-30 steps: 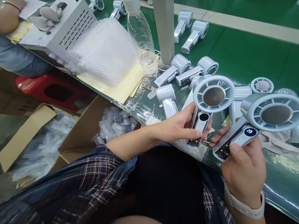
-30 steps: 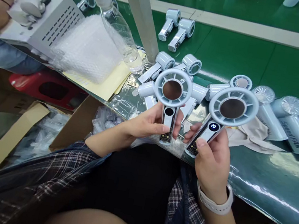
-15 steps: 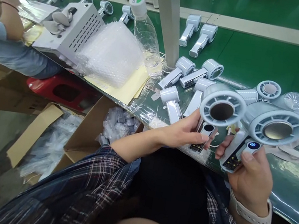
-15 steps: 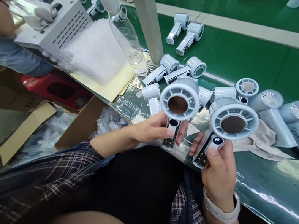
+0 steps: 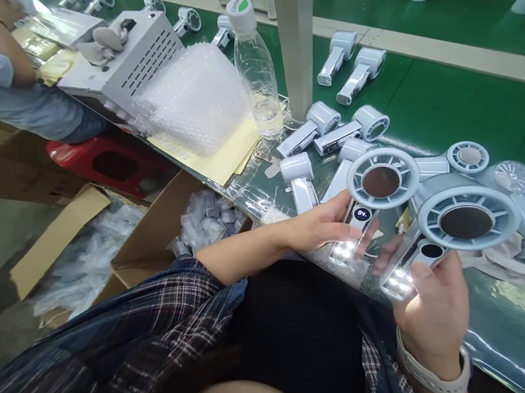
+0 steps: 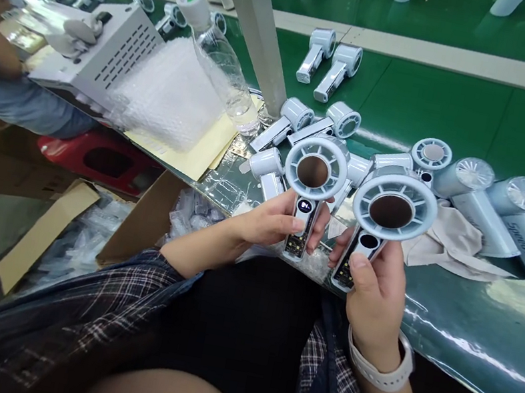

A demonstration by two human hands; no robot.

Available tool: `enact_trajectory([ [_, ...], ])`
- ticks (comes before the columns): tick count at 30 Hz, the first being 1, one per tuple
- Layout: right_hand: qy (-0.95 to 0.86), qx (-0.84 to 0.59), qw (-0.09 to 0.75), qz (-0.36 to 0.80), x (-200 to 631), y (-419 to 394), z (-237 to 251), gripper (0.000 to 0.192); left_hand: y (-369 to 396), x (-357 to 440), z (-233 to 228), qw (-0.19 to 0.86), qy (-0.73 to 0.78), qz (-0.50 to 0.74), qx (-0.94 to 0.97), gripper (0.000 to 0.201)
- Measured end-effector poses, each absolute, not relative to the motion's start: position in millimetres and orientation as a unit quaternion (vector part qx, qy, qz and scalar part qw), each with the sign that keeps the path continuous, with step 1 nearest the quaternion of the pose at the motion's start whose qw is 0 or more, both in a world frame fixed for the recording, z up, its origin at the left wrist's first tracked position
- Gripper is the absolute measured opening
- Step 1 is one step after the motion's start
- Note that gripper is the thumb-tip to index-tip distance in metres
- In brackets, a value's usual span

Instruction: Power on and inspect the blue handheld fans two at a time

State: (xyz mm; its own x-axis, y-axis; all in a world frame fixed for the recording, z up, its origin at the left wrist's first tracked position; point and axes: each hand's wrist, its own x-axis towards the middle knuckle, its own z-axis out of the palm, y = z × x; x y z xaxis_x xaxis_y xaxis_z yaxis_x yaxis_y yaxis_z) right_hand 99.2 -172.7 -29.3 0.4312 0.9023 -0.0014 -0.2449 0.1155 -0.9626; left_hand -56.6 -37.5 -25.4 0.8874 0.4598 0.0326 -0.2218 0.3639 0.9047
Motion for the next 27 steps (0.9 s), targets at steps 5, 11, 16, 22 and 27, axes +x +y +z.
enact_trajectory([
  [5, -0.324, -0.512, 0.669, 0.431, 99.9, -174.7, -26.0, 0.02, -39.6, -56.9, -26.7, 0.801, 0.102, 0.22, 0.547, 0.061],
  [11, -0.298, -0.514, 0.679, 0.431, 97.3, -171.8, -24.9, 0.015, -41.8, -54.0, -25.4, 0.798, 0.143, 0.248, 0.531, 0.059],
  [16, -0.284, -0.536, 0.668, 0.432, 97.1, -169.6, -29.6, 0.015, -42.7, -55.8, -25.4, 0.831, 0.14, 0.251, 0.476, 0.055],
  [22, -0.247, -0.492, 0.673, 0.494, 97.4, -165.9, -23.4, 0.022, -40.3, -57.2, -28.7, 0.816, 0.13, 0.282, 0.488, 0.064],
  [27, -0.213, -0.478, 0.671, 0.526, 98.9, -165.1, -21.2, 0.033, -38.0, -55.8, -34.9, 0.784, 0.164, 0.288, 0.525, 0.061],
])
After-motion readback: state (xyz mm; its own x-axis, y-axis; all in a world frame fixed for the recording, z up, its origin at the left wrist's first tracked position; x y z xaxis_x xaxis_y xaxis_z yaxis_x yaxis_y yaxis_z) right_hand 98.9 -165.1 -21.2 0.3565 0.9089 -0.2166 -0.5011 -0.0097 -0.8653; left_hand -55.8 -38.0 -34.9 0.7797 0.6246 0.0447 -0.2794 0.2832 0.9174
